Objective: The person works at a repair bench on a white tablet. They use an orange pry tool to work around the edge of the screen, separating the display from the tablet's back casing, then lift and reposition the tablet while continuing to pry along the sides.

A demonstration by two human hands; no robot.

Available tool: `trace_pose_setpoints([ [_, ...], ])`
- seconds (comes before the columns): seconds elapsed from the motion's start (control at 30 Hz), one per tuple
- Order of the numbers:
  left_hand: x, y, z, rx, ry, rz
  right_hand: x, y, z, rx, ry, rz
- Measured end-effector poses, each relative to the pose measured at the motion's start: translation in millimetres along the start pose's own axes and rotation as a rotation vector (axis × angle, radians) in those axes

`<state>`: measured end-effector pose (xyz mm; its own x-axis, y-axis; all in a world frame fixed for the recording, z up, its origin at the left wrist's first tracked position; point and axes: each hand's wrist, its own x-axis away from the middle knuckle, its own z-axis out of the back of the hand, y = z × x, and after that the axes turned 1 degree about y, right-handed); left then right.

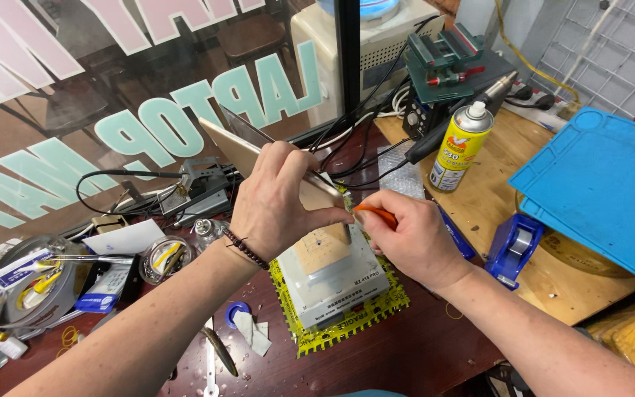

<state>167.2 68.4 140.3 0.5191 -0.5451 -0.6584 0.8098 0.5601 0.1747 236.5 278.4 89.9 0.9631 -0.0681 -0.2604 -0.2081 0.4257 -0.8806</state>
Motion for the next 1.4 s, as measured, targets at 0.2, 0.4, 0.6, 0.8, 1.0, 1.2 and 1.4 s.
trace_pose_setpoints([
  [0.2,-0.4,2.1,-3.3,0.017,0.052,-0.019,-19.7,35.7,-8.8,-0.111,-0.138,-0.107],
  [0.4,14.1,1.3,-0.3,0.016,0.08,-0.006,-35.6,64.0,-30.2,0.318,-0.258,-0.26],
  [0.6,24.4,-3.2,-0.2,0.022,0.114,-0.009,-67.0,47.8,-28.2,0.369,-0.293,-0.037],
  [0.8,25.9,-7.7,0.9,0.066,0.102,0.021,-96.5,-13.8,-14.1,-0.453,-0.68,-0.311],
  [1.0,26.4,-15.9,2.3,0.08,0.087,0.003,-113.1,-40.1,-14.3,-0.3,-0.79,-0.365],
  [1.2,23.8,-20.2,0.1,0.104,0.101,-0.002,-124.1,-33.5,-15.1,-0.279,-0.832,-0.334],
  [1.4,19.5,-18.8,0.8,0.08,0.093,0.033,-130.1,-29.6,-15.6,-0.297,-0.852,-0.322],
])
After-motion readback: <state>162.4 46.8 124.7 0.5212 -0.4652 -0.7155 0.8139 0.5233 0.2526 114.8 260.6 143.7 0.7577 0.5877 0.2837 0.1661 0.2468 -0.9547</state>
